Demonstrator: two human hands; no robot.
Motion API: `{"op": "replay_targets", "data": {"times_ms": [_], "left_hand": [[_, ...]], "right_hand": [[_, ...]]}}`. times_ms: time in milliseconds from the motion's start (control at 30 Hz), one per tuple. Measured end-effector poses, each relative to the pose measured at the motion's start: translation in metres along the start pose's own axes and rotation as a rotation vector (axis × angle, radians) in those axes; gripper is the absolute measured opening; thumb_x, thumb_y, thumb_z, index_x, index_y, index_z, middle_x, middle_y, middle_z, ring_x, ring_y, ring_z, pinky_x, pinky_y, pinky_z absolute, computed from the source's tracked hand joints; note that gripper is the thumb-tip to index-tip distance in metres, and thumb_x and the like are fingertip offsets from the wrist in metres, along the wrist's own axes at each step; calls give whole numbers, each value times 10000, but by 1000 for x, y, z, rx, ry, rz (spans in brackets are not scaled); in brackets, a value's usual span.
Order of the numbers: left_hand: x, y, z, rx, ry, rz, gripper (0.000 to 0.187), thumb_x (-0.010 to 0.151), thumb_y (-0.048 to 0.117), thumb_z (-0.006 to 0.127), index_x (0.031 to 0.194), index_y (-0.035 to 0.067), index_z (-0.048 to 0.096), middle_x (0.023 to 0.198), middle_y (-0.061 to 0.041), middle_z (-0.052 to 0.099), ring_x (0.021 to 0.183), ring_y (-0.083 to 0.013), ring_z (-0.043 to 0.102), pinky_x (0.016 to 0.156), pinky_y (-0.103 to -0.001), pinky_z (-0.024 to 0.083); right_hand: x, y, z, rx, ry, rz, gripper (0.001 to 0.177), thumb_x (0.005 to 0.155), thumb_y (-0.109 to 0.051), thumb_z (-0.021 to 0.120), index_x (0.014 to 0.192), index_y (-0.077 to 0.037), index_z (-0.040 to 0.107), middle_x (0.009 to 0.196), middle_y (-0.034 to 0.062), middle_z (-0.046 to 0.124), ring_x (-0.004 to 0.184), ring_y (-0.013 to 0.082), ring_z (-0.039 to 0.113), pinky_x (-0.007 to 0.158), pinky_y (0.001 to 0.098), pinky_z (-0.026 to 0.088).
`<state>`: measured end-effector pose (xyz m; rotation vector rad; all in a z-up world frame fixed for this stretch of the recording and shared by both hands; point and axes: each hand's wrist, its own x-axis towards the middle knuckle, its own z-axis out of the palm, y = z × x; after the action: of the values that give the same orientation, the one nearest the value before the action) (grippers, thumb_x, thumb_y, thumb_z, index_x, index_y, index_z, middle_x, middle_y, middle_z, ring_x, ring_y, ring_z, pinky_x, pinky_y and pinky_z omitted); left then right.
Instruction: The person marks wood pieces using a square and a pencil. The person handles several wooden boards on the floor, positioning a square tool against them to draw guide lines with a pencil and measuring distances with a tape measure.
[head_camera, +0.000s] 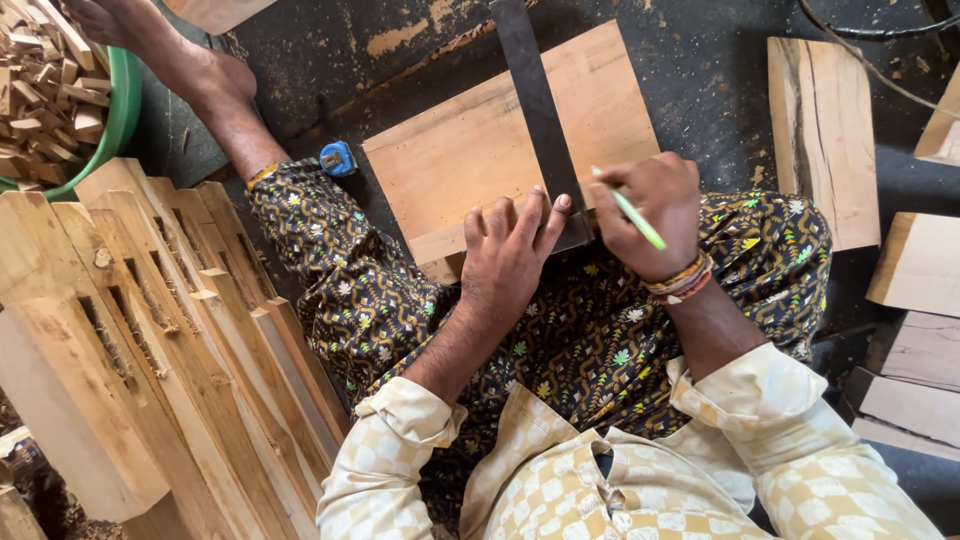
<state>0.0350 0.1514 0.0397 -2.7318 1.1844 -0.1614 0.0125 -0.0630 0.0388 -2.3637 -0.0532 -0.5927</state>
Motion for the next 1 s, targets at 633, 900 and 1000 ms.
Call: {"op": "replay_targets", "data": {"times_ms": [633,900,1000], "left_hand": [[-5,4,4,15,70,-68,598,1018,289,623,1582,288,422,1500,-63,450,1302,-286,484,1076,-622,383],[-14,3,10,31,43,-91,571,1037,290,602,1581,300,431,1572,-23,418,1342,-274,490,1115,-641,363],[-15,1,12,18,57,-93,563,1039,288,597,1576,304,430,1579,-19,417,1338,-269,492,1117,-641,363]], "right_hand": [[-8,0,-2,179,-76,-156,375,904,-288,839,1175,-72,694,1086,84,744,989,258,688,985,431,493],[-18,3,1,129,-105,-67,739,662,-545,915,1179,-117,606,1070,62,657,1073,315,596,1009,455,475],[-21,7,6,137,-87,-73,772,618,-567,906,1162,-112,601,1057,68,626,1053,324,571,991,473,469]]}}
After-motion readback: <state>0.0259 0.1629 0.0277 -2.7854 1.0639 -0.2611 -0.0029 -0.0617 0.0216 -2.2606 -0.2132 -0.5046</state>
